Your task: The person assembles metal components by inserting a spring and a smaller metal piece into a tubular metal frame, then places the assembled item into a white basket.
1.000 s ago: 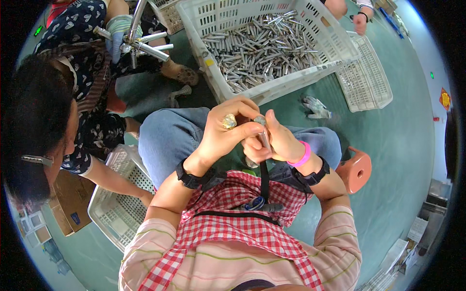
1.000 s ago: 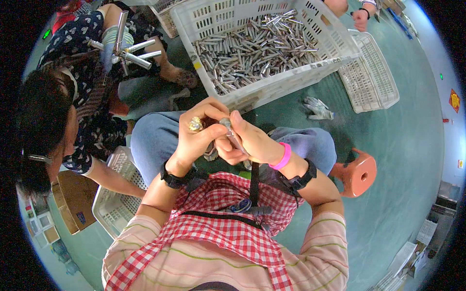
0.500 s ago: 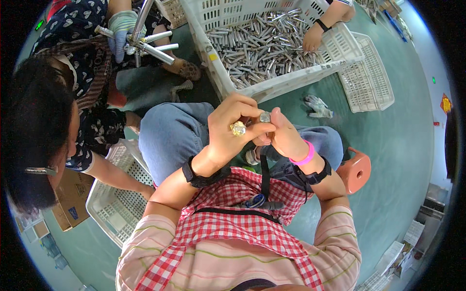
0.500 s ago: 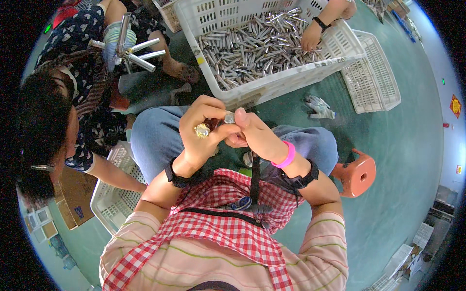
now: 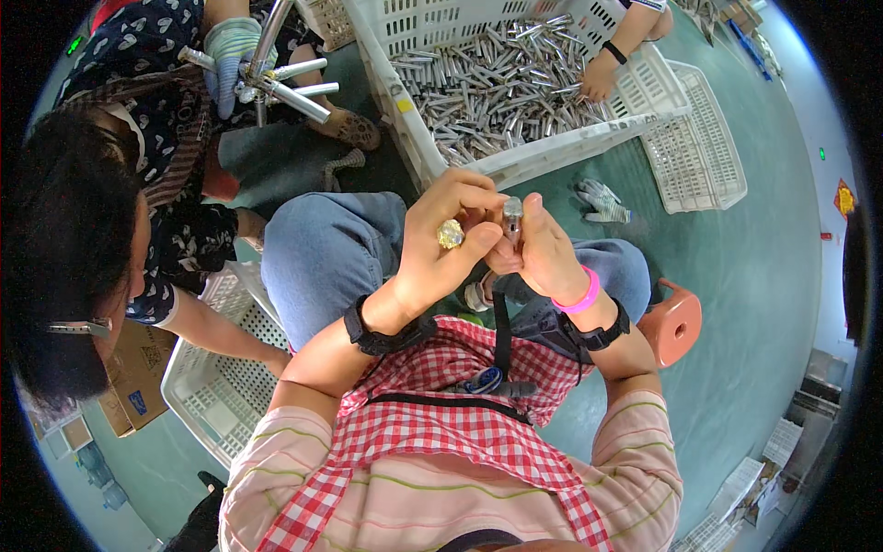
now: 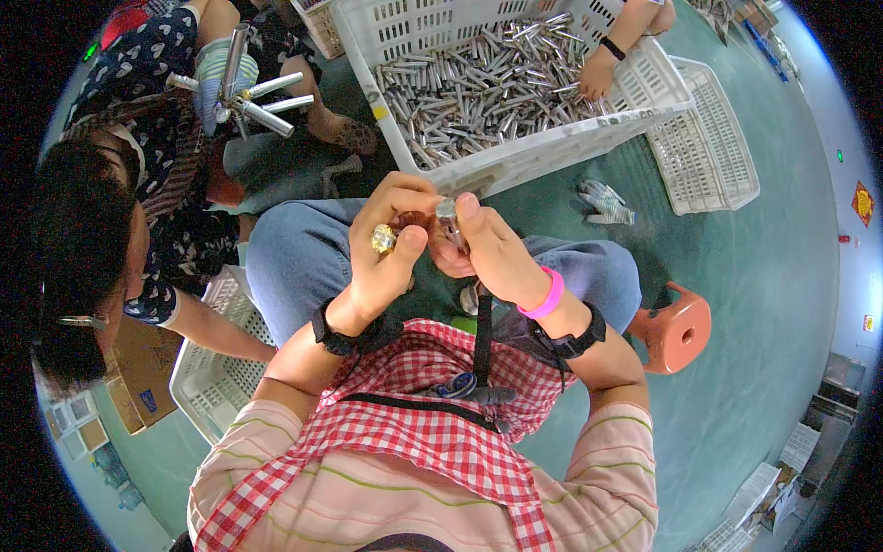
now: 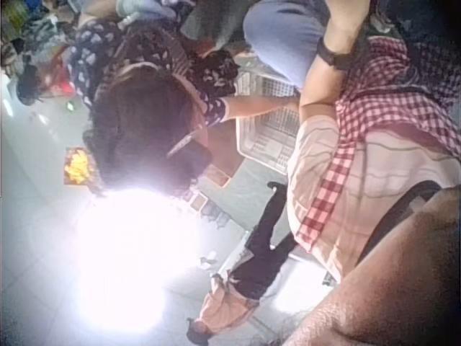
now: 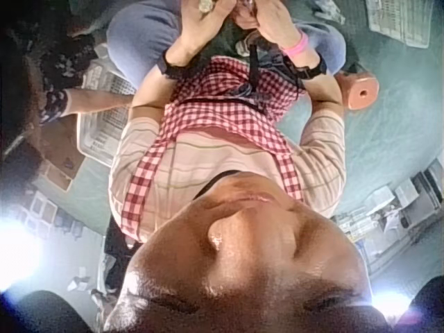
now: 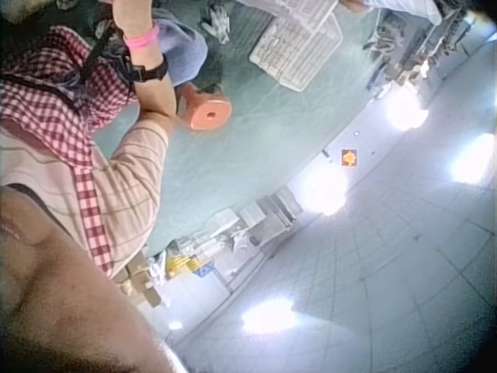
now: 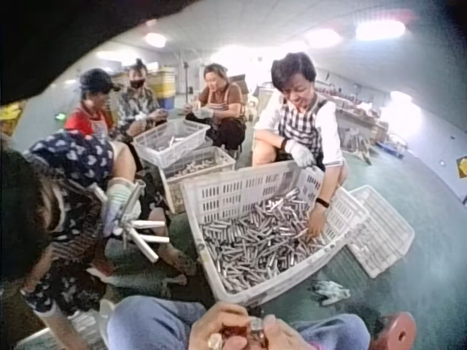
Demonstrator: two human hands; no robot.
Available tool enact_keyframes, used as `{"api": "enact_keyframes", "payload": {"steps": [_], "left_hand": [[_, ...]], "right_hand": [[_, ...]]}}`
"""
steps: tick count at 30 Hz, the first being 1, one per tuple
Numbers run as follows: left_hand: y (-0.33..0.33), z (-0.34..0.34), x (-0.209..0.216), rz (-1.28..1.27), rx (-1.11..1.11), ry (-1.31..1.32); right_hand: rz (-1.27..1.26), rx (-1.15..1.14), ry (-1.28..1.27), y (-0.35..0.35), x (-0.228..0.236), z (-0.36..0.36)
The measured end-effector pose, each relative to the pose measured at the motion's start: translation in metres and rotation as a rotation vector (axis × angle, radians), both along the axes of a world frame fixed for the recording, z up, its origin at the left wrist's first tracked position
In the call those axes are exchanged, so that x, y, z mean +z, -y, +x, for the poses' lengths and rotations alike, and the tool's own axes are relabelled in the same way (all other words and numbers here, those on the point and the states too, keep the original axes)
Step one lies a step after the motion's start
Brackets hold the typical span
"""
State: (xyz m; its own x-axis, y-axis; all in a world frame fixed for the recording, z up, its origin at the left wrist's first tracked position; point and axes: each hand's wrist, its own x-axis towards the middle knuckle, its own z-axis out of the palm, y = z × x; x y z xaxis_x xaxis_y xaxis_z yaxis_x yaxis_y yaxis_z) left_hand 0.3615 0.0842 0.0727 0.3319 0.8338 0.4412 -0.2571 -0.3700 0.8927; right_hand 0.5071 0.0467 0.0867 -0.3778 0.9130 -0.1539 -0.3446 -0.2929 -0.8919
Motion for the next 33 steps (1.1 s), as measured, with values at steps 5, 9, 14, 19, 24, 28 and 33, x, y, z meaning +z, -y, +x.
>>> {"api": "enact_keyframes", "payload": {"steps": [5,9,14,19,24,28,33], "left_hand": [[-0.001,0.002,0.003,-0.162,-0.056,0.018],[-0.002,0.002,0.007,-0.278,-0.162,0.079],[-0.004,0.003,0.006,-0.384,-0.234,0.207],[-0.006,-0.002,0.009,-0.058,-0.194,-0.061],[-0.002,-0.001,0.005,-0.101,-0.176,-0.04],[0.0,0.0,0.005,-0.092,-0.146,-0.063],[0.002,0.001,0.005,-0.12,-0.108,-0.042]], "right_hand": [[0.137,0.017,0.168,0.0,0.003,0.003],[0.123,-0.028,0.238,0.002,0.007,0.002],[0.024,0.044,0.207,-0.002,0.006,0.004],[0.032,-0.015,0.348,0.001,0.008,0.006],[0.123,-0.047,0.207,0.004,0.006,0.002],[0.198,0.046,0.213,0.0,0.002,0.008],[-0.093,0.1,-0.156,-0.001,0.004,0.001]]}}
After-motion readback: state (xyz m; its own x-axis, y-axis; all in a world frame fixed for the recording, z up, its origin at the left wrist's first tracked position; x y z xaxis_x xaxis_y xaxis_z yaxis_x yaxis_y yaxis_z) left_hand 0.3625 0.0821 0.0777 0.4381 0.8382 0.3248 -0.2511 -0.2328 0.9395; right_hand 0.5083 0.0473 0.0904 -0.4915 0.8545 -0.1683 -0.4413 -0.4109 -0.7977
